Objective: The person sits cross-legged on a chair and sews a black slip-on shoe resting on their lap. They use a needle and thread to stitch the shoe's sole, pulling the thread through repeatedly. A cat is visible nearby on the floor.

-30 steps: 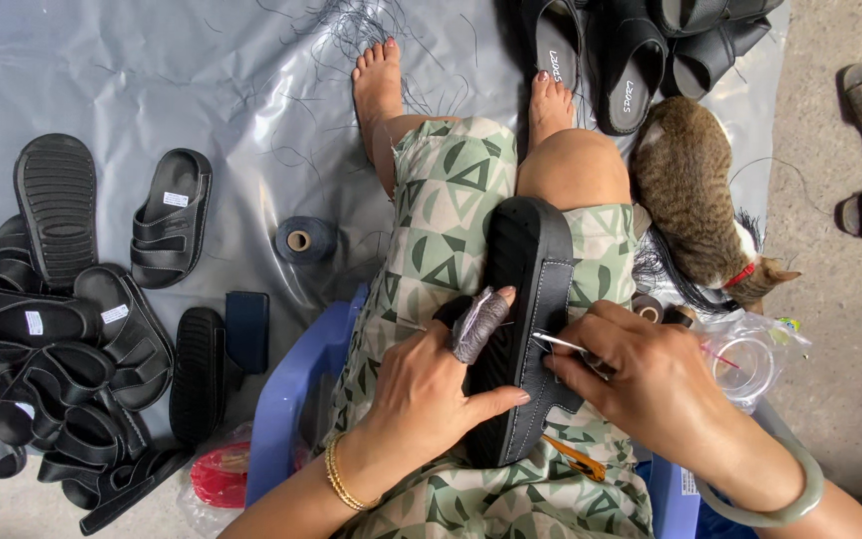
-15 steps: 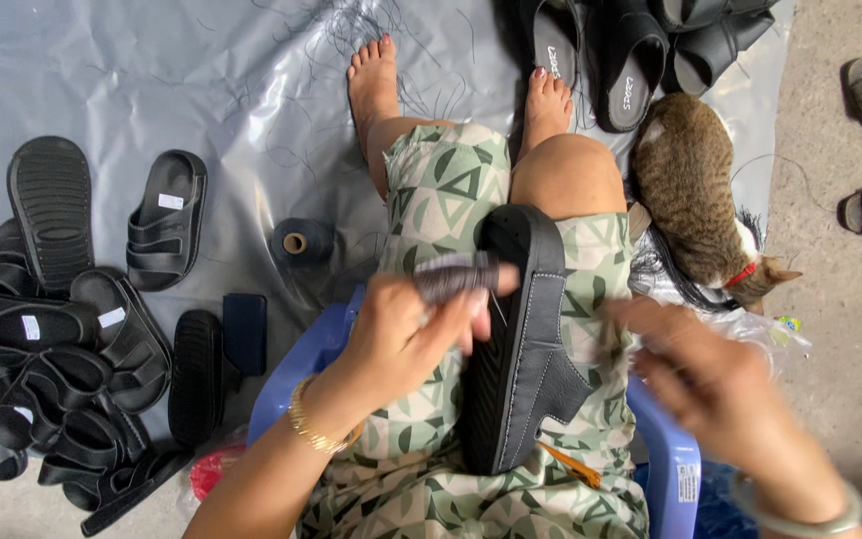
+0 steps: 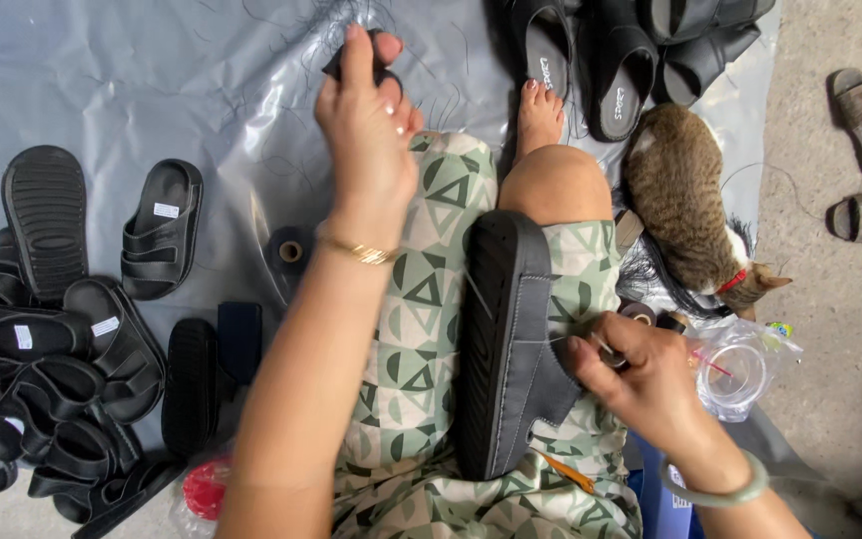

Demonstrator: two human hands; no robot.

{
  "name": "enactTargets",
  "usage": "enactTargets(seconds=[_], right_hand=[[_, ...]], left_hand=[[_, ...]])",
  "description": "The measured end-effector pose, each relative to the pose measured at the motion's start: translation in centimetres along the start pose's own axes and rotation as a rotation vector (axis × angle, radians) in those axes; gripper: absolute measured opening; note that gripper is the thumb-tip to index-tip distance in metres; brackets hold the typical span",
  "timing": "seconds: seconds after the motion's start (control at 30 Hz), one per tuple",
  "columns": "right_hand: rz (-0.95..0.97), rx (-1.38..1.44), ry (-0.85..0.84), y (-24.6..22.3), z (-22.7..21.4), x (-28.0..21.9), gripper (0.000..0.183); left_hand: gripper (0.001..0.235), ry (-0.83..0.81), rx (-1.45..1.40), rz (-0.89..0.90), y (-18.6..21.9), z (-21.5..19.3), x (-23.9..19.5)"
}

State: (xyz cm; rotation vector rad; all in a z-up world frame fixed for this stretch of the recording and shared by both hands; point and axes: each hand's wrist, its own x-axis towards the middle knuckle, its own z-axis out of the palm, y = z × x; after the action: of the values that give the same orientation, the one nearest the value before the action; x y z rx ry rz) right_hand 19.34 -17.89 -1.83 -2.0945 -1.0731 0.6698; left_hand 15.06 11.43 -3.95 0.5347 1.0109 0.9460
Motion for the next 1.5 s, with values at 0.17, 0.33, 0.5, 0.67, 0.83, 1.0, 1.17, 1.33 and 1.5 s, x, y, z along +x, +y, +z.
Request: enactTargets(seconds=[0.17,0.33,0.5,0.67,0.83,1.0,1.17,1.33,1.5], right_hand=[[-0.149,-0.412,0.023,-1.8,-5.0,-0.4,0.026],[-0.281,-0.641,-0.257,-3.9,-4.8,0.2,0.048],[-0.324,-0.510,-0.380,-4.4,-3.7,1.1,0.051],[-0.343,-0.444,-0.365,-4.6,-3.4,1.1,0.048],[-0.354,-0.466,-0.361,-4.6,-3.4,1.2,0.045],[-0.407,-0.616,-0.260,-5.7,-3.3,1.0,0.036],[-0.411,-1.111,-0.343,-7.2,-2.7,0.6,0.063],[-0.360,-0.875,-0.267,-5.9,-2.3,1.4,0.044],[-0.314,-0.970,-0.367,-4.4,-2.1,2.3,0.069]], left_hand=[[0.027,-0.775,0.245,-0.157,7.1,-9.6,0.1],[0.021,-0.205,1.504,0.321,6.2,-15.6,-0.4],[0.050,-0.788,1.075,0.554,3.8,-11.0,-10.0],[0.095,-1.058,1.435,0.687,0.1,-11.1,-11.4],[0.095,-1.042,1.459,0.730,0.1,-10.9,-11.4],[0.093,-1.009,1.474,0.765,0.0,-10.7,-11.6],[0.090,-0.935,1.507,0.774,-0.7,-10.2,-11.9],[0.090,-0.907,1.499,0.835,-0.7,-10.6,-11.8],[0.092,-0.915,1.476,0.827,-0.7,-10.9,-11.5]])
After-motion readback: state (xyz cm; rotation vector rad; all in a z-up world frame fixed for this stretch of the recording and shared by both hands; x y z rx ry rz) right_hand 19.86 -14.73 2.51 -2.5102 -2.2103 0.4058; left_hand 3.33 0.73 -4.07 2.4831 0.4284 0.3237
